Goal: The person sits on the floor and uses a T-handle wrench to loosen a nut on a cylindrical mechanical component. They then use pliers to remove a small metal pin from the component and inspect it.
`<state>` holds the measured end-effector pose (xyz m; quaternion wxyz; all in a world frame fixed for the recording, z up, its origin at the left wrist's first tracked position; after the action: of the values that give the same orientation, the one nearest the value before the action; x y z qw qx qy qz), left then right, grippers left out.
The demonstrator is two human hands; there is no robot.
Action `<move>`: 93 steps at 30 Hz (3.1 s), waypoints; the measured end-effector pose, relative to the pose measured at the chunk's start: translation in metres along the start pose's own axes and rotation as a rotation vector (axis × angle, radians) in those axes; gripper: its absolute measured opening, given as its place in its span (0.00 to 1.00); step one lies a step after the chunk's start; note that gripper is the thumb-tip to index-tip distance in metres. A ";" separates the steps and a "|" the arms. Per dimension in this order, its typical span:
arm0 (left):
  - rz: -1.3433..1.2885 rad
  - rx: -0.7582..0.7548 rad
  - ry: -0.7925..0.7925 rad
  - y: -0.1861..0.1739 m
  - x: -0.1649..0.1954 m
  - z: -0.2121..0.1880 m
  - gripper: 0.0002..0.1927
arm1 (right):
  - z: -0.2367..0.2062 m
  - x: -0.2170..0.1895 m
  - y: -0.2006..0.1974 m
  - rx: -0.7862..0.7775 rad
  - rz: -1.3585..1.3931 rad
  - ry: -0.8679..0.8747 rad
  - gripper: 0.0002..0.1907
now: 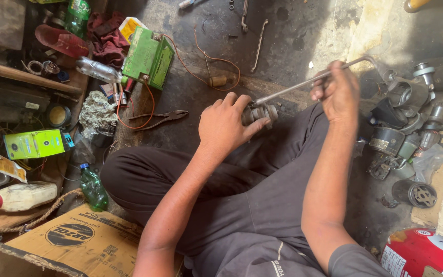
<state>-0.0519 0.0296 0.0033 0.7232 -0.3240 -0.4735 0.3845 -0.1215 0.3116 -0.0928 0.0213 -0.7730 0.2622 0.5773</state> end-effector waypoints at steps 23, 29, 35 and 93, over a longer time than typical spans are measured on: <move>-0.079 -0.078 0.088 -0.005 0.001 -0.001 0.37 | -0.067 0.002 -0.028 0.023 0.153 -0.086 0.15; -0.057 -0.095 0.077 -0.003 0.001 -0.003 0.36 | -0.059 0.018 -0.030 0.176 0.011 -0.036 0.19; -0.034 -0.101 0.097 -0.002 0.001 -0.001 0.37 | -0.062 0.014 -0.024 0.039 0.170 -0.082 0.16; -0.104 -0.185 -0.036 0.004 -0.017 0.014 0.28 | 0.016 0.044 -0.010 -0.536 1.400 0.206 0.16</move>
<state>-0.0703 0.0186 -0.0029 0.7005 -0.3574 -0.5360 0.3071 -0.1228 0.3092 -0.1411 -0.5635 -0.4549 0.5433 0.4247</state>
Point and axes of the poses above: each hand's wrist, its own z-axis towards the middle knuckle, its own y-axis out of the palm, x = y × z, the point moved 5 cm from there along z, towards the middle knuckle, and after that the axes turned 12 degrees about x, right-handed, at the moved point
